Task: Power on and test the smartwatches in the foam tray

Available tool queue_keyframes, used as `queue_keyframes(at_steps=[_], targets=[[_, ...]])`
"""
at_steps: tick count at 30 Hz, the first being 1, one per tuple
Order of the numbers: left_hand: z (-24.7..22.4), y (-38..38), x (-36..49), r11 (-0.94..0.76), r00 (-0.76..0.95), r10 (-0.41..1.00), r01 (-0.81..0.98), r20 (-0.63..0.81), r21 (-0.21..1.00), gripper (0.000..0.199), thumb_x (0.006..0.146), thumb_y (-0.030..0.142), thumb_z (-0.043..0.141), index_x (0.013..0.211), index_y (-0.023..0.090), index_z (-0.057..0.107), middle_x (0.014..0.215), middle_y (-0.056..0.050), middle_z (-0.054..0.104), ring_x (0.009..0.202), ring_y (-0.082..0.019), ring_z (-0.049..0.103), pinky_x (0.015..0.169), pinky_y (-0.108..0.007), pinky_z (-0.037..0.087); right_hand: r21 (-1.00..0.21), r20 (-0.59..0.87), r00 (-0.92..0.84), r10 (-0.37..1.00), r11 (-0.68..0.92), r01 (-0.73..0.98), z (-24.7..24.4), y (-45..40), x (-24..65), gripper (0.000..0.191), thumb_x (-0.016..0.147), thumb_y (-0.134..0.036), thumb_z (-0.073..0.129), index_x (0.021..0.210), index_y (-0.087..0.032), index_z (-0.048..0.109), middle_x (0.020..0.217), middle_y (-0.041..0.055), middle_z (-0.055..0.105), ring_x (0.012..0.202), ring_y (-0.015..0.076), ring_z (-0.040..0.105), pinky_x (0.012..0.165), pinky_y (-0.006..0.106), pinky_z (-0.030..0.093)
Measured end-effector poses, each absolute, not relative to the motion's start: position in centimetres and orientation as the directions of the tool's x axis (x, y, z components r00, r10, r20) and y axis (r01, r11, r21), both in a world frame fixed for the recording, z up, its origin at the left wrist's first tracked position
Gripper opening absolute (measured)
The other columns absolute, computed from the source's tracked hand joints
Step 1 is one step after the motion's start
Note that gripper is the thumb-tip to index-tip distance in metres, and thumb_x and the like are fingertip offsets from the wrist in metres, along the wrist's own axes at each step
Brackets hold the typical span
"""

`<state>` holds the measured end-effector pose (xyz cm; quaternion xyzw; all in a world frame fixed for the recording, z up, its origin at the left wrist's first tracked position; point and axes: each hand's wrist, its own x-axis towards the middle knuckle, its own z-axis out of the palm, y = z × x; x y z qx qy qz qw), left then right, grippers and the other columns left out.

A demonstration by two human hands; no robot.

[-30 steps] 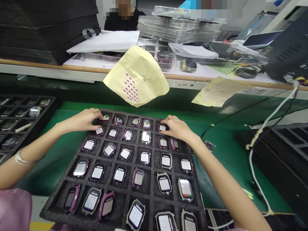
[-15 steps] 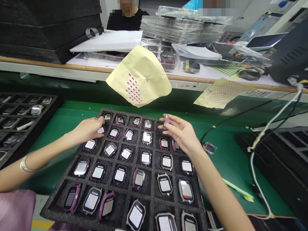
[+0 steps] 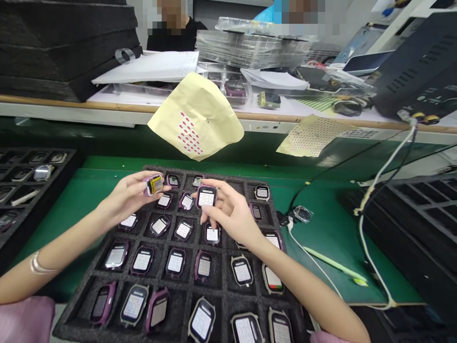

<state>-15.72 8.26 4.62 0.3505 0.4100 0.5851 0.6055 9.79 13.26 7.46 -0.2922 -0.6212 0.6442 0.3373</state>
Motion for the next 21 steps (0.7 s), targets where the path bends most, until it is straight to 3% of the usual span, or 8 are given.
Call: queue_keyframes(at_steps=[4,10,13,17,21], targets=[[5.0,8.5,-14.0,0.170,0.091,0.985,-0.607,-0.144,0.776,0.035,0.069,0.018,0.078,0.103,0.015,0.069,0.107,-0.012,0.069,0.089,-0.016,0.064,0.073,-0.021,0.048,-0.991,0.101,-0.570,0.816,0.032,-0.130,7.5,12.7,9.4,0.027,0.090,-0.027,0.060,0.116,-0.019,0.058,0.096,0.0092,0.071,0.052,0.0140,0.064,0.038,0.022,0.045],[5.4,7.0,-12.8,0.304,0.239,0.950,-0.571,-0.200,0.762,0.048,0.068,0.003,0.071,0.112,0.019,0.063,0.098,-0.008,0.069,0.079,-0.011,0.057,0.063,-0.018,0.041,-0.995,0.100,-0.511,0.854,0.073,-0.072,7.1,12.5,9.3,0.021,0.090,-0.032,0.062,0.107,-0.019,0.063,0.083,0.0059,0.071,0.043,0.0109,0.060,0.034,0.019,0.038],[5.7,6.5,-12.4,0.288,0.217,0.955,-0.504,-0.203,0.814,0.055,0.069,0.002,0.065,0.120,0.020,0.058,0.097,-0.005,0.067,0.087,-0.013,0.058,0.071,-0.021,0.045,-0.994,0.090,-0.550,0.831,0.044,-0.097,6.9,12.5,9.5,0.027,0.094,-0.039,0.056,0.111,-0.019,0.063,0.090,0.0081,0.071,0.047,0.0132,0.063,0.035,0.021,0.041],[6.3,6.4,-12.2,0.256,0.251,0.958,-0.526,-0.140,0.811,0.061,0.067,0.006,0.060,0.126,0.020,0.053,0.109,-0.009,0.065,0.100,-0.025,0.062,0.083,-0.037,0.051,-0.996,0.075,-0.569,0.819,0.034,-0.083,6.9,12.4,9.8,0.027,0.095,-0.039,0.054,0.112,-0.021,0.065,0.094,0.0079,0.070,0.054,0.0163,0.066,0.039,0.024,0.047],[6.5,6.3,-11.9,0.157,0.186,0.980,-0.498,-0.071,0.853,0.048,0.077,0.010,0.058,0.124,0.019,0.053,0.107,-0.010,0.066,0.097,-0.026,0.066,0.083,-0.041,0.054,-0.996,0.088,-0.567,0.819,0.075,-0.046,6.9,12.1,10.0,0.025,0.095,-0.036,0.055,0.115,-0.025,0.066,0.093,0.0056,0.068,0.054,0.0169,0.066,0.040,0.026,0.048]])
